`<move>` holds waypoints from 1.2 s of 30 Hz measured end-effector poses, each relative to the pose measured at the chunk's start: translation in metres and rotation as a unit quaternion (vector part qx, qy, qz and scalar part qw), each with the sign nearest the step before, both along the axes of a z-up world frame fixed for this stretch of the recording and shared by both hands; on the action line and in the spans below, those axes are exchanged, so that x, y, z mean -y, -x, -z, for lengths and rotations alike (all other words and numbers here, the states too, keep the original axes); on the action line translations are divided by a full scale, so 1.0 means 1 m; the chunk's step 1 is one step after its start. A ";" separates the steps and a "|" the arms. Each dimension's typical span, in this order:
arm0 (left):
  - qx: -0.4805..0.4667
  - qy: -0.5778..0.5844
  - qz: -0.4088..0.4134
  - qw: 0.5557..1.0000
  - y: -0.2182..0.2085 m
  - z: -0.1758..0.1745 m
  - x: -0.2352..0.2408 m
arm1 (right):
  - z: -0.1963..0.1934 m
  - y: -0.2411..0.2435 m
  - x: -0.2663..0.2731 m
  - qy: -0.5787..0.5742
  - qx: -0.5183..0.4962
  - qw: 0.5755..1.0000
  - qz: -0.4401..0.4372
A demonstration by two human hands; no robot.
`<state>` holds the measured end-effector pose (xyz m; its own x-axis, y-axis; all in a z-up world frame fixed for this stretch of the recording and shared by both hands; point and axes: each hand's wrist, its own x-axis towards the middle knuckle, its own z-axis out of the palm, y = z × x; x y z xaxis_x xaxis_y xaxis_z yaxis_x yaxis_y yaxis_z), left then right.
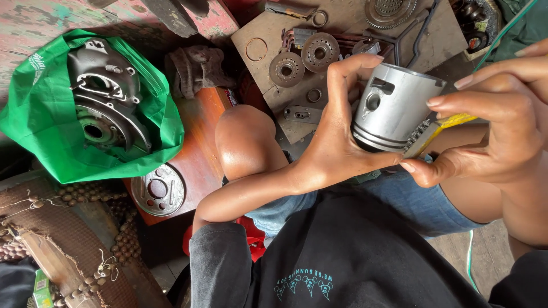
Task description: Cleaning carbon deposits from a motorcycle piston using a specialized scraping tool.
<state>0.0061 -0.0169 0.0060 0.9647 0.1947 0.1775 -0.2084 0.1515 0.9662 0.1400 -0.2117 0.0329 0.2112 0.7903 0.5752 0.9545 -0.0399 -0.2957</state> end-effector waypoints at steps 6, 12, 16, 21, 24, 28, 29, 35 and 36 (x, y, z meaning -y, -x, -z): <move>0.013 -0.036 -0.028 0.999 0.002 -0.001 0.000 | 0.007 0.002 0.003 -0.018 -0.004 1.000 -0.006; -0.005 -0.097 -0.042 0.994 0.003 -0.003 -0.004 | 0.024 0.004 0.012 -0.048 0.012 0.999 0.007; 0.004 -0.151 -0.058 0.987 0.003 -0.008 -0.006 | 0.017 0.006 0.005 -0.044 0.088 0.995 0.010; 0.003 -0.193 -0.067 0.979 0.004 -0.009 -0.009 | 0.017 0.010 0.003 -0.028 0.104 0.994 0.026; 0.010 -0.213 -0.072 0.974 0.004 -0.008 -0.010 | 0.019 0.011 0.003 -0.037 0.103 0.994 0.029; -0.003 -0.257 -0.077 0.963 0.006 -0.005 -0.009 | 0.019 0.012 0.003 -0.035 0.135 0.990 0.037; -0.005 -0.270 -0.079 0.960 0.006 -0.004 -0.009 | 0.019 0.012 0.003 -0.038 0.139 0.989 0.038; 0.004 -0.224 -0.063 0.973 0.004 -0.003 -0.007 | 0.032 0.005 0.020 -0.055 0.013 0.998 -0.026; 0.003 -0.223 -0.063 0.973 0.005 -0.002 -0.007 | 0.028 0.006 0.016 -0.054 0.013 0.998 -0.026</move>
<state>0.0012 -0.0102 0.0082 0.9365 0.2139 0.2778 -0.2046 -0.3099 0.9285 0.1337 -0.2276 0.0045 0.1545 0.7328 0.6627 0.9618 0.0417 -0.2705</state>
